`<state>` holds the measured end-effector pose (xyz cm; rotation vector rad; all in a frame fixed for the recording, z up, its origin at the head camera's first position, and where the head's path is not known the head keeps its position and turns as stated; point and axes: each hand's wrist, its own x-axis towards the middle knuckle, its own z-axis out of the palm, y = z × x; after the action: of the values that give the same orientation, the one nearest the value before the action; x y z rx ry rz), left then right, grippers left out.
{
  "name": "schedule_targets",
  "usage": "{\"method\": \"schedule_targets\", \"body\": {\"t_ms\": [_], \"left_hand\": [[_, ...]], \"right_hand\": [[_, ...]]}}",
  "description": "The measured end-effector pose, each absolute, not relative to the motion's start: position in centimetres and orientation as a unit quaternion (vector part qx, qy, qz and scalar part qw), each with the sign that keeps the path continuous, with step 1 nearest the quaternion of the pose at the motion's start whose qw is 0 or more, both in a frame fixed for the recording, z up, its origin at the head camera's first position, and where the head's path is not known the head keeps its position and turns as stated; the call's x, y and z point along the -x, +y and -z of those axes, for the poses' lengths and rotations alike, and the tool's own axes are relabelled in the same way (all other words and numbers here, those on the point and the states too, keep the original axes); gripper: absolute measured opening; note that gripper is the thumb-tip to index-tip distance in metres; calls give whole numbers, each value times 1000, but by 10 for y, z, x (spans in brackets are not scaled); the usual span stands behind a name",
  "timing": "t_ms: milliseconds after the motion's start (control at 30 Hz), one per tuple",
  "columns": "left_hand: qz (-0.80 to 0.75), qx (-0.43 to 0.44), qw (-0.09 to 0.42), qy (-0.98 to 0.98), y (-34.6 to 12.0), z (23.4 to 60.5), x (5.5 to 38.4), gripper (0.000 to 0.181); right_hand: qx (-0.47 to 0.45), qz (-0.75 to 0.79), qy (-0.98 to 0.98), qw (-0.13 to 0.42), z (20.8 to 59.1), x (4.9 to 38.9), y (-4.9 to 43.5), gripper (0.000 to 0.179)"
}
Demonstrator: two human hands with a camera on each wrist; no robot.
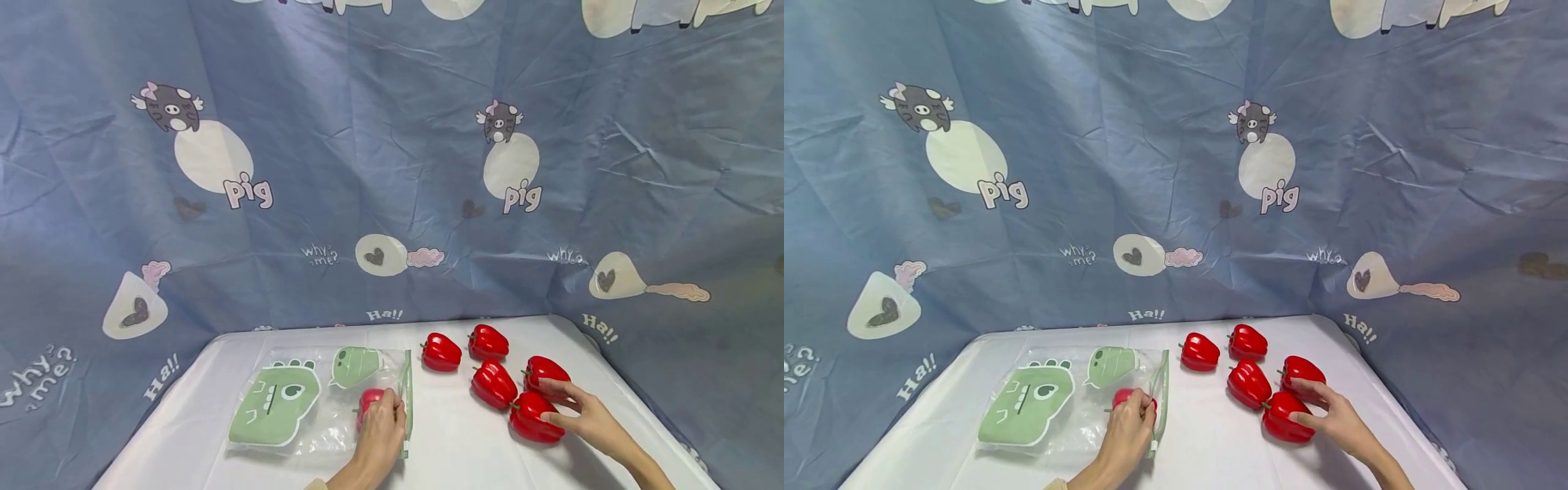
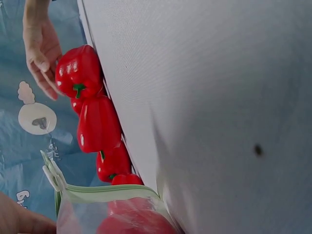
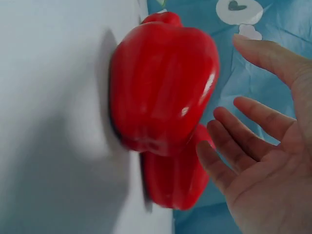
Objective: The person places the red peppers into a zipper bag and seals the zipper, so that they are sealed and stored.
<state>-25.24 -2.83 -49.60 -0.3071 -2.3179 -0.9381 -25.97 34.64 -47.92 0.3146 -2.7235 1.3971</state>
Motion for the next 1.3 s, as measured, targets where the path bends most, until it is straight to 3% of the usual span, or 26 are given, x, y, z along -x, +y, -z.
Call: {"method": "schedule_targets", "body": {"t_ms": [600, 967, 1300], "left_hand": [[355, 110, 308, -876, -28, 495, 252, 20], [353, 115, 307, -876, -28, 495, 251, 21], [359, 119, 311, -872, -29, 496, 252, 22]], "right_hand": [[-108, -458, -882, 3, 500, 259, 357, 63], [-114, -484, -864, -75, 508, 260, 366, 69], [-109, -494, -858, -87, 504, 259, 362, 67]]}}
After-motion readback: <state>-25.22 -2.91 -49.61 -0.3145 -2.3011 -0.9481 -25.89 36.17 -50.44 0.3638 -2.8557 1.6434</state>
